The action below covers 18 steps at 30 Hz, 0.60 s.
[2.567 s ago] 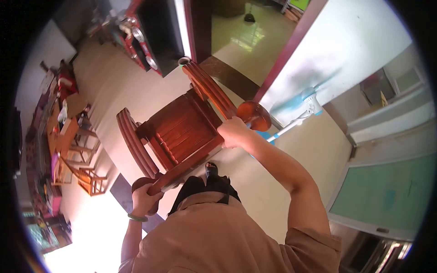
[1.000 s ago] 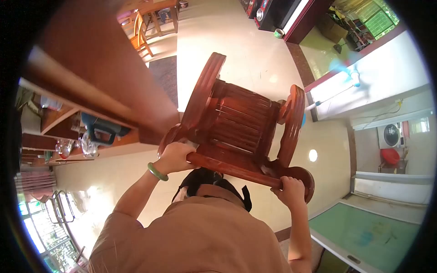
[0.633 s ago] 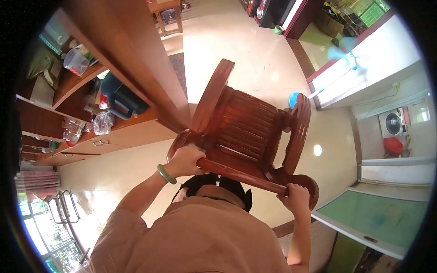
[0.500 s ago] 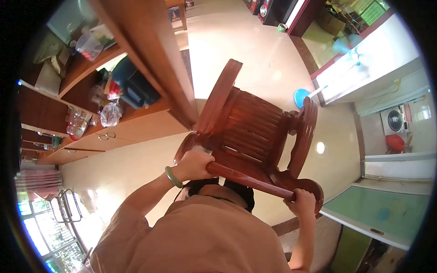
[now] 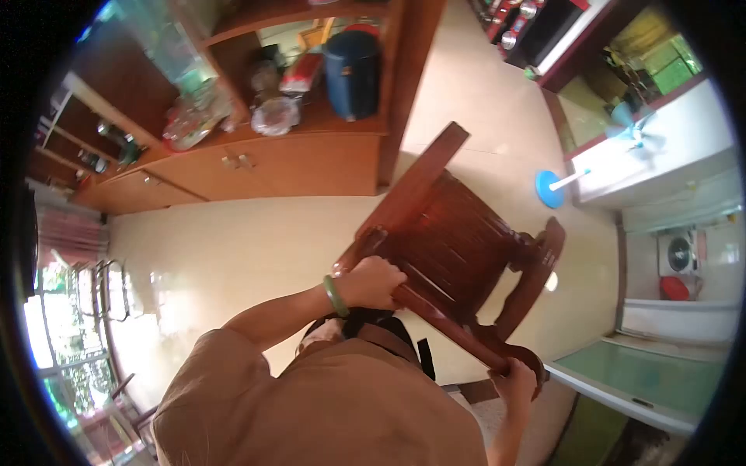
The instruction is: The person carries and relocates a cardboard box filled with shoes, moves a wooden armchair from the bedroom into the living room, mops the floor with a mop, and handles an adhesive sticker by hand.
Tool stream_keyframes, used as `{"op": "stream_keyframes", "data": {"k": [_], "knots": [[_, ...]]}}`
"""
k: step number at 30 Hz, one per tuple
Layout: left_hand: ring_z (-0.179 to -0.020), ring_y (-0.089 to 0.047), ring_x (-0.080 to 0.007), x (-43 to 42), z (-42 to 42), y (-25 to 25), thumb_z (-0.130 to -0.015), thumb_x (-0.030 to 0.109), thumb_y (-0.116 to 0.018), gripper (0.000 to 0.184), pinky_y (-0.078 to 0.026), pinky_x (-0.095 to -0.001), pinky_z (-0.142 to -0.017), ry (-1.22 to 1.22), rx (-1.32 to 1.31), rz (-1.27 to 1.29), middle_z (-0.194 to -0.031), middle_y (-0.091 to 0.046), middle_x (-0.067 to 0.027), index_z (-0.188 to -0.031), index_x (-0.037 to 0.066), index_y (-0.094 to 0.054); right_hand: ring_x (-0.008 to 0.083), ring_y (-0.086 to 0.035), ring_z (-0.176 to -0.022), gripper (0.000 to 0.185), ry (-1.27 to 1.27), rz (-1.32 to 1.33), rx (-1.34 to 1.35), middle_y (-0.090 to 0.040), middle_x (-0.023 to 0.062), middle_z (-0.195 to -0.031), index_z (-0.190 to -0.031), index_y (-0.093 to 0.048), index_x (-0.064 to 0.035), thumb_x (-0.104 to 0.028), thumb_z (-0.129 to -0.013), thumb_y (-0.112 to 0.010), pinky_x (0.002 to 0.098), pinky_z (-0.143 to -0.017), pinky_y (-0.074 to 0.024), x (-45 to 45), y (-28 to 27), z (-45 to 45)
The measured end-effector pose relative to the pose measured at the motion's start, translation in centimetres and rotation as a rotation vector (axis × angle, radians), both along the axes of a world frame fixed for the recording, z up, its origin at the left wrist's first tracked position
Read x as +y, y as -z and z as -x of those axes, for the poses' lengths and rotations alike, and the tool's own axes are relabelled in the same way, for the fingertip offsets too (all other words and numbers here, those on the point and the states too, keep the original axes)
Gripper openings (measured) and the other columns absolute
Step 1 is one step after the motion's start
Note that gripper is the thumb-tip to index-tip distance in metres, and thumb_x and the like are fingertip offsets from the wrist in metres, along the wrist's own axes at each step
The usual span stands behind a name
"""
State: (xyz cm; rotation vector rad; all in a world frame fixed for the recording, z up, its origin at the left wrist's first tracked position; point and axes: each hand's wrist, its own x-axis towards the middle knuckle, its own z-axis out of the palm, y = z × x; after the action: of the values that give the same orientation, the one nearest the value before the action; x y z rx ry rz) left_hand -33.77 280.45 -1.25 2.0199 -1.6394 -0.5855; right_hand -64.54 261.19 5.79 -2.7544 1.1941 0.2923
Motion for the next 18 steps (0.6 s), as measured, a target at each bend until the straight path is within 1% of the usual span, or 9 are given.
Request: {"op": "stream_keyframes", "data": {"k": [2,4,6,9,10,11,12,15,18], "knots": [[-0.070,-0.059,-0.0315,2.5,0.4,0.0,-0.062,0.042,-0.067,0.039,-0.046,-0.0411,-0.064,-0.015,-0.023,-0.046,-0.072,-0.060,-0.0140,-0.071,0.005,-0.059,0.0316,-0.059,-0.071,0.035,-0.032,0.006,0.062,-0.061,0.0130,-0.071,-0.076,-0.061,-0.0059,-0.031,-0.055,-0.073,0.0408,-0.064,-0.0458,2.1,0.7,1.5],[-0.069,-0.059,-0.0316,4.4,1.8,-0.3,-0.063,0.042,-0.066,0.039,-0.046,-0.0416,-0.065,0.034,-0.016,0.020,-0.071,-0.060,-0.0138,-0.072,0.004,-0.059,0.0320,-0.058,-0.071,0.035,-0.064,0.017,0.143,-0.061,0.0130,-0.071,-0.077,-0.061,-0.0058,-0.031,-0.055,-0.073,0.0412,-0.064,-0.0458,3.8,1.2,3.0],[-0.069,-0.059,-0.0317,7.1,2.5,-0.2,-0.063,0.042,-0.066,0.039,-0.046,-0.0417,-0.064,0.036,-0.015,-0.023,-0.070,-0.060,-0.0138,-0.072,0.005,-0.059,0.0331,-0.058,-0.069,0.033,0.003,-0.040,0.022,-0.060,0.0132,-0.070,-0.074,-0.060,-0.0058,-0.031,-0.057,-0.072,0.0425,-0.063,-0.0452,6.5,1.2,3.8],[-0.069,-0.059,-0.0323,10.2,2.5,-0.5,-0.065,0.043,-0.064,0.039,-0.046,-0.0421,-0.065,0.081,-0.014,-0.053,-0.068,-0.060,-0.0139,-0.072,0.005,-0.059,0.0336,-0.058,-0.069,0.032,-0.036,-0.003,0.037,-0.060,0.0131,-0.070,-0.073,-0.060,-0.0060,-0.032,-0.058,-0.071,0.0428,-0.062,-0.0451,11.0,1.0,4.3],[-0.069,-0.059,-0.0327,10.9,2.8,-0.6,-0.065,0.044,-0.064,0.040,-0.046,-0.0425,-0.065,0.097,0.002,-0.079,-0.068,-0.060,-0.0140,-0.072,0.005,-0.059,0.0335,-0.057,-0.069,0.033,0.013,-0.015,-0.021,-0.060,0.0130,-0.069,-0.072,-0.059,-0.0059,-0.032,-0.057,-0.072,0.0426,-0.062,-0.0449,12.1,1.4,4.6],[-0.069,-0.059,-0.0334,12.1,3.2,-0.2,-0.066,0.045,-0.063,0.040,-0.047,-0.0426,-0.066,0.106,-0.020,-0.006,-0.068,-0.060,-0.0141,-0.071,0.006,-0.060,0.0331,-0.057,-0.068,0.034,0.031,-0.023,0.073,-0.060,0.0126,-0.068,-0.072,-0.060,-0.0057,-0.032,-0.056,-0.073,0.0429,-0.062,-0.0449,13.6,1.0,4.8],[-0.069,-0.059,-0.0340,13.4,3.4,0.3,-0.066,0.045,-0.063,0.040,-0.047,-0.0427,-0.066,0.118,-0.041,0.069,-0.068,-0.060,-0.0141,-0.071,0.006,-0.060,0.0329,-0.057,-0.068,0.033,0.020,-0.013,0.037,-0.060,0.0124,-0.068,-0.071,-0.059,-0.0059,-0.032,-0.056,-0.073,0.0428,-0.063,-0.0448,15.0,1.2,5.4],[-0.068,-0.058,-0.0351,17.5,3.6,0.6,-0.065,0.044,-0.063,0.037,-0.047,-0.0414,-0.064,0.217,-0.080,0.034,-0.067,-0.059,-0.0139,-0.072,0.007,-0.060,0.0313,-0.058,-0.070,0.031,0.027,0.010,0.022,-0.060,0.0119,-0.070,-0.069,-0.059,-0.0068,-0.031,-0.056,-0.073,0.0420,-0.064,-0.0446,20.3,2.1,6.4],[-0.071,-0.058,-0.0330,21.4,3.8,0.8,-0.065,0.043,-0.064,0.037,-0.046,-0.0408,-0.063,0.217,-0.050,0.029,-0.068,-0.059,-0.0134,-0.072,0.007,-0.061,0.0310,-0.057,-0.069,0.031,0.081,0.028,0.038,-0.059,0.0112,-0.071,-0.071,-0.059,-0.0076,-0.032,-0.056,-0.073,0.0410,-0.062,-0.0444,25.2,2.0,6.5]]}}
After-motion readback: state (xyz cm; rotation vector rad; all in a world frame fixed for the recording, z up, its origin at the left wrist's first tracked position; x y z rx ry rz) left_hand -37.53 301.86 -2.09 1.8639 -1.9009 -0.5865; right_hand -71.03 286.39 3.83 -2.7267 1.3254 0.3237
